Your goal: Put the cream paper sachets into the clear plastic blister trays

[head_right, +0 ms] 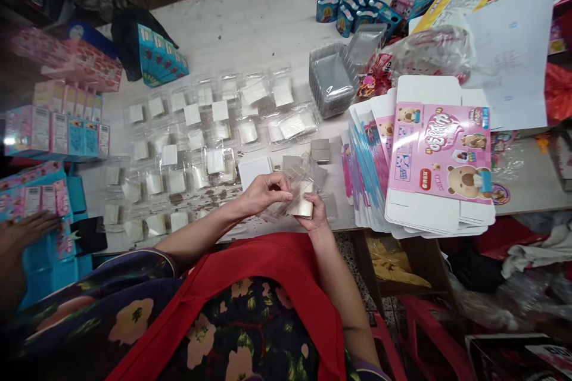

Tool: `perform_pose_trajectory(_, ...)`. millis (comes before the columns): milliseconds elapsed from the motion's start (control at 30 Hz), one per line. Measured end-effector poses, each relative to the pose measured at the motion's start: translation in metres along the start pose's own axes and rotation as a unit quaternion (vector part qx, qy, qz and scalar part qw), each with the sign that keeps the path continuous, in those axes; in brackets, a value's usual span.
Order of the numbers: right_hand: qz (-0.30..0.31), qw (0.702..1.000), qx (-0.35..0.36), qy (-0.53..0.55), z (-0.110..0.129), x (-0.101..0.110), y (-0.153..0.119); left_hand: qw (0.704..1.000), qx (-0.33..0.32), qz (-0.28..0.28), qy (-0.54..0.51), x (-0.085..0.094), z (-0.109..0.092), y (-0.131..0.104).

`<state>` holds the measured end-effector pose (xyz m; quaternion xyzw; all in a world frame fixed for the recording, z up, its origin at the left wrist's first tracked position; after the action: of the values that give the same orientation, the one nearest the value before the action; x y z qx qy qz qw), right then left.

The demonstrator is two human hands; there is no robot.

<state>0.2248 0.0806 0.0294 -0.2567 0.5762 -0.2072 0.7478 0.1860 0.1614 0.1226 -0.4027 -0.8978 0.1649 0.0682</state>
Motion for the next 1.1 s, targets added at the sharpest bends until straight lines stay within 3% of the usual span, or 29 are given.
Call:
perform_pose_trajectory(167, 0.079, 0.997, -0.016, -0.006, 0.006, 0.005, -0.026, 0.992, -0.018, -0.088, -0.086, 0.025, -0.001, -0.011)
perform_pose_trajectory(367, 0.101, 0.993, -0.060, -0.009, -0.009, 0.021, -0.057, 0.989, 0.045, -0.042, -0.135, 0.018, 0.031, -0.020)
perform_pose_trajectory(533, 0.069, 0.994, -0.077, -0.036, -0.024, 0.022, -0.063, 0.977, 0.063, -0.154, -0.134, 0.029, 0.050, -0.030)
perform_pose_trajectory(667, 0.055, 0.995, -0.066, -0.043, -0.023, 0.028, -0.068, 0.984, 0.064, -0.084, -0.142, 0.020, 0.051, -0.036)
perform_pose_trajectory(767, 0.035, 0.997, -0.044, -0.055, -0.012, 0.037, -0.076, 0.988, 0.061, -0.067, -0.121, 0.026, 0.052, -0.039)
perform_pose_trajectory(933, 0.027, 0.988, -0.010, -0.151, 0.011, 0.036, -0.097, 0.996, 0.082, -0.015, -0.015, 0.026, 0.065, -0.046)
perform_pose_trajectory(1100, 0.070, 0.963, -0.112, -0.234, -0.012, 0.032, -0.101, 0.985, 0.072, 0.103, 0.115, 0.013, 0.072, -0.054)
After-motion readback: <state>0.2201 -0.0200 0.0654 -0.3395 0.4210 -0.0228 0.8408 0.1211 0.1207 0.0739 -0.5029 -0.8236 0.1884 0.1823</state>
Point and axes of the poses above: each hand's wrist, its own y-axis towards the middle knuckle, its own x-axis out of the back of the hand, z = x × y, the point moved 10 cm from there along y, towards the middle knuckle, and after that the axes turned 5 degrees about -z, right-handed, at the moved point
